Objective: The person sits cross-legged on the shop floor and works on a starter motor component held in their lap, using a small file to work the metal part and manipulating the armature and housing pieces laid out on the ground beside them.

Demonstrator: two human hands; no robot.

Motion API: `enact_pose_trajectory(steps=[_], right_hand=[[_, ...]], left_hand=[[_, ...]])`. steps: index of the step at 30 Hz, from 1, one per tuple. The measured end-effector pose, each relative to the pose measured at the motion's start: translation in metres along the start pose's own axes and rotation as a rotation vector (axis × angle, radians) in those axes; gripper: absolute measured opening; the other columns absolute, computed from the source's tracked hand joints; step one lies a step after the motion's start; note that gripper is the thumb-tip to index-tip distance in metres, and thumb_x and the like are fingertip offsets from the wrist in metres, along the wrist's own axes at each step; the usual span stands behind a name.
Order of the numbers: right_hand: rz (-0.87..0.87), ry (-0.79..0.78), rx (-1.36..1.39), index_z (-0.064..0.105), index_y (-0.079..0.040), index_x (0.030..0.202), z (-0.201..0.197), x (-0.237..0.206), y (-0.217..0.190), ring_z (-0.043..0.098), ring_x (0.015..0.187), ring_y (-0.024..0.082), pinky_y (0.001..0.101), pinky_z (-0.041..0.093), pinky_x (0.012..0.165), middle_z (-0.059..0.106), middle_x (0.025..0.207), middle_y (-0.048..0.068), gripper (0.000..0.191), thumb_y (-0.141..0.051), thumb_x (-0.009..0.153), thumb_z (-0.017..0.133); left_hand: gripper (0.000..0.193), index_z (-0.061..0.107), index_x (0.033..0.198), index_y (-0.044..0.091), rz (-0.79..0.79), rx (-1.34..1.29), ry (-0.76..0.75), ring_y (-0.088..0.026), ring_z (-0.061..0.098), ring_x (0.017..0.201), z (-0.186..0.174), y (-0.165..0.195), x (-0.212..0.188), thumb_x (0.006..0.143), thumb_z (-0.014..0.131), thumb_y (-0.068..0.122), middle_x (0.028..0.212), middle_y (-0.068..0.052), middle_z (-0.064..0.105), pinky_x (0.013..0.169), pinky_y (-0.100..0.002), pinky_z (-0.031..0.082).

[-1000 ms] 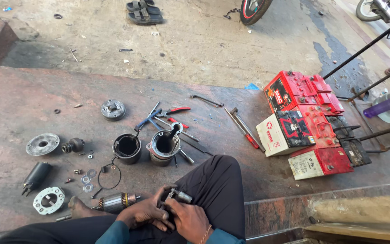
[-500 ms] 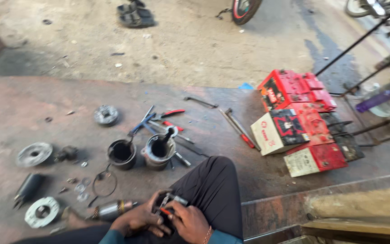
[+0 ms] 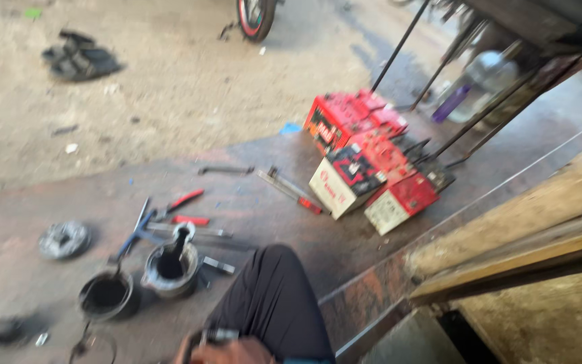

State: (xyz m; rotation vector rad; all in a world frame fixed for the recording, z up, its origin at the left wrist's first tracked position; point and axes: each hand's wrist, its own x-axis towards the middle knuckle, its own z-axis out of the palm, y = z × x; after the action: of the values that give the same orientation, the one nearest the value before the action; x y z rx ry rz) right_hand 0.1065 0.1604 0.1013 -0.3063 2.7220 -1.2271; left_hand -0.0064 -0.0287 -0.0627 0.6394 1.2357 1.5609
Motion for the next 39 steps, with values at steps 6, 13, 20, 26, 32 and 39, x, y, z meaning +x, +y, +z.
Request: enact_pose_trajectory(steps=[6,13,20,26,32,39], right_hand=[[0.000,-0.036,-0.032,0.063,-0.023,0.133,-0.005,-0.003,0.004,0.072,0.087,0.043,0.0523,0.057,0.077,0.071,0.089,0.022,0.038,-0.017,0.096,0.066],[-0.003,-0.072,0.058,0.060,-0.021,0.129,-0.014,0.007,-0.002,0.072,0.086,0.043,0.0527,0.056,0.071,0.073,0.093,0.019,0.030,-0.018,0.100,0.065],[0.107,-0.157,-0.052,0.057,-0.022,0.129,-0.010,0.007,-0.010,0.072,0.082,0.041,0.0528,0.054,0.070,0.072,0.088,0.016,0.036,-0.016,0.094,0.065],[0.082,-0.057,-0.048,0.059,-0.023,0.128,-0.013,0.007,-0.018,0.072,0.079,0.041,0.0526,0.055,0.068,0.074,0.088,0.015,0.034,-0.015,0.095,0.066],[0.181,-0.207,0.023,0.058,-0.020,0.127,-0.023,0.011,-0.023,0.071,0.077,0.041,0.0512,0.055,0.068,0.071,0.084,0.016,0.030,-0.018,0.097,0.063],[0.117,-0.094,0.081,0.062,-0.010,0.116,-0.019,0.014,-0.021,0.070,0.083,0.041,0.0500,0.054,0.072,0.070,0.089,0.018,0.018,-0.017,0.099,0.064]], left_hand=[[0.108,0.017,0.158,0.014,0.042,0.032,0.029,-0.017,0.051,0.135,0.007,-0.003,-0.004,0.074,0.083,0.003,0.146,-0.008,0.051,0.112,-0.032,0.041],[0.107,0.019,0.159,0.020,-0.125,-0.063,0.073,-0.015,0.060,0.117,0.024,0.032,-0.020,0.073,0.078,-0.003,0.132,-0.008,0.059,0.098,-0.030,0.050],[0.118,0.028,0.158,0.022,-0.176,-0.525,0.151,-0.022,0.067,0.110,0.042,0.052,-0.023,0.059,0.083,-0.012,0.131,-0.012,0.061,0.086,-0.035,0.060],[0.115,0.027,0.155,0.025,-0.222,-0.507,0.172,-0.023,0.067,0.105,0.042,0.050,-0.021,0.061,0.082,-0.010,0.125,-0.016,0.060,0.084,-0.036,0.061],[0.116,0.028,0.157,0.023,-0.271,-0.568,0.233,-0.025,0.072,0.102,0.046,0.063,-0.024,0.060,0.078,-0.017,0.126,-0.015,0.062,0.082,-0.039,0.066],[0.116,0.020,0.156,0.032,-0.387,-0.573,0.183,-0.032,0.078,0.086,0.051,0.079,-0.028,0.065,0.075,-0.015,0.126,-0.022,0.059,0.071,-0.044,0.068]])
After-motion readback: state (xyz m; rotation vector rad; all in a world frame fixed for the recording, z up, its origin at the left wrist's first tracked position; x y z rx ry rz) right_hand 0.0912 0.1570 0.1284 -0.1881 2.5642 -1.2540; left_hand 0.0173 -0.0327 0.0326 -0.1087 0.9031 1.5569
